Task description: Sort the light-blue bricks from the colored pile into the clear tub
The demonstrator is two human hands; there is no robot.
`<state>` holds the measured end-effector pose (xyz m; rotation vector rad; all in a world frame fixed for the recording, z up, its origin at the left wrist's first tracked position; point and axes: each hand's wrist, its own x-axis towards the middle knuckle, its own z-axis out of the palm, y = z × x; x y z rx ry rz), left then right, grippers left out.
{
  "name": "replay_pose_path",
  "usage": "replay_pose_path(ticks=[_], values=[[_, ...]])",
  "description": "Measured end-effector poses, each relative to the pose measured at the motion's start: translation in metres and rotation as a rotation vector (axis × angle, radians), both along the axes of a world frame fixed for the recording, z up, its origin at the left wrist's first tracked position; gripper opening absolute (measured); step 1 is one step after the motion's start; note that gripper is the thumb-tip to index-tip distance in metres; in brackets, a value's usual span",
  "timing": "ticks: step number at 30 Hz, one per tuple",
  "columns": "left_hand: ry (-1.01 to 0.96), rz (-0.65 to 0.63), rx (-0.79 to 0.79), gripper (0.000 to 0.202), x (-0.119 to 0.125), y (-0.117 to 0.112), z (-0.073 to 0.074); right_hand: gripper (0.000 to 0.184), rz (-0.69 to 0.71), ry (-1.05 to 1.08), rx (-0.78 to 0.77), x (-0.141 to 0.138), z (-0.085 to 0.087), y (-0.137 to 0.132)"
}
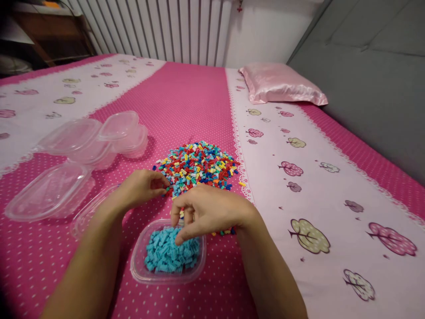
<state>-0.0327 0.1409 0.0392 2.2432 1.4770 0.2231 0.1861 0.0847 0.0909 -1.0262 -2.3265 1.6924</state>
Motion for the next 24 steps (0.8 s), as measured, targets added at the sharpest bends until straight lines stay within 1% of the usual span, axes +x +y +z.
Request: replay_pose_path(ticks=[2,4,6,8,10,13,16,19,24], values=[[0.002,-0.006,0.021,0.019,0.003,0.0,-0.002,0.023,-0.129,0.027,0.033,0.0,-0.003,0.003],[-0.004,-0.01,0.042,0.019,0.005,0.001,-0.005,0.019,-0.316,0.046,0.104,0.0,-0.01,0.01],[-0.024,-0.02,0.06,0.019,0.008,0.001,-0.008,0.015,-0.533,0.018,0.247,0.001,-0.021,0.018],[-0.042,-0.042,0.068,0.019,0.012,0.001,-0.011,0.011,-0.726,-0.065,0.419,0.002,-0.032,0.027],[-0.037,-0.066,0.062,0.018,0.014,0.001,-0.014,0.009,-0.83,-0.137,0.517,0.003,-0.04,0.034],[-0.029,-0.083,0.046,0.016,0.016,0.003,-0.018,0.008,-0.85,-0.165,0.54,0.003,-0.045,0.039],[-0.048,-0.082,0.036,0.012,0.017,0.004,-0.021,0.01,-0.831,-0.177,0.533,0.002,-0.044,0.039],[-0.06,-0.084,0.025,0.01,0.017,0.004,-0.021,0.012,-0.809,-0.201,0.519,0.002,-0.043,0.038],[-0.083,-0.084,0.012,0.01,0.016,0.004,-0.019,0.008,-0.74,-0.275,0.491,0.001,-0.044,0.038]])
